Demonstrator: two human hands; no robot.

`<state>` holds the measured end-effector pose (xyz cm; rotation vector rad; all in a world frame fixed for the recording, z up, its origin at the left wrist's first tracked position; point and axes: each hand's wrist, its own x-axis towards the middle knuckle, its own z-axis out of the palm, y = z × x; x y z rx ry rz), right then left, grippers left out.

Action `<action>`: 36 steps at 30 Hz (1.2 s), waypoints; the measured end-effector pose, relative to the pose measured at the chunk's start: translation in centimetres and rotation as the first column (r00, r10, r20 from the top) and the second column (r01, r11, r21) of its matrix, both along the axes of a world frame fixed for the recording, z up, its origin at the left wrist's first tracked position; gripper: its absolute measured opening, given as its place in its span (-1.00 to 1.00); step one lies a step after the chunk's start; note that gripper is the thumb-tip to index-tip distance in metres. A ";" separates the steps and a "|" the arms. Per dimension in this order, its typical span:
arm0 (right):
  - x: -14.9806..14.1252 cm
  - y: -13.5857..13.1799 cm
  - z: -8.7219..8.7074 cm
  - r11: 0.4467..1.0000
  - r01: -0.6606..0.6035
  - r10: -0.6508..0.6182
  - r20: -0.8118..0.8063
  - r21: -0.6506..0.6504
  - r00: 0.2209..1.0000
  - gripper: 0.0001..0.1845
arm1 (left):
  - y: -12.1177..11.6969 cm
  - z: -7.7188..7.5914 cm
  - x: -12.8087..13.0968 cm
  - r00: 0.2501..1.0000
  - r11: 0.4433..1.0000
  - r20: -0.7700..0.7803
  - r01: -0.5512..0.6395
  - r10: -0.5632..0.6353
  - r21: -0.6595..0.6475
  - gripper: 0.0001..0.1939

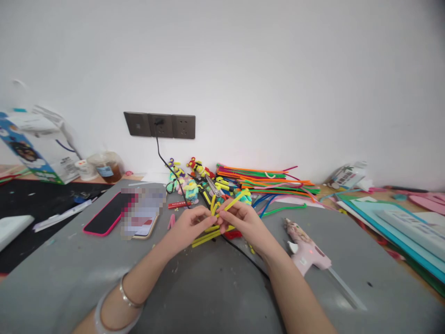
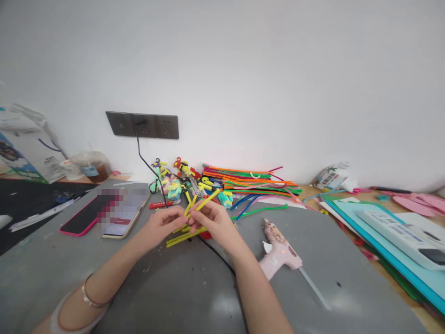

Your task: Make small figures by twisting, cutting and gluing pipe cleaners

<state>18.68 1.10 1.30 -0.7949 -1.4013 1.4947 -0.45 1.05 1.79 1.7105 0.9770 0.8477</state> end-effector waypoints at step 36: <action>0.1 -0.1 0.0 0.993 0.071 -0.082 -0.105 -0.099 0.991 -0.64 | -0.3 0.0 0.3 0.948 0.979 0.247 -0.203 0.203 -0.025 -0.68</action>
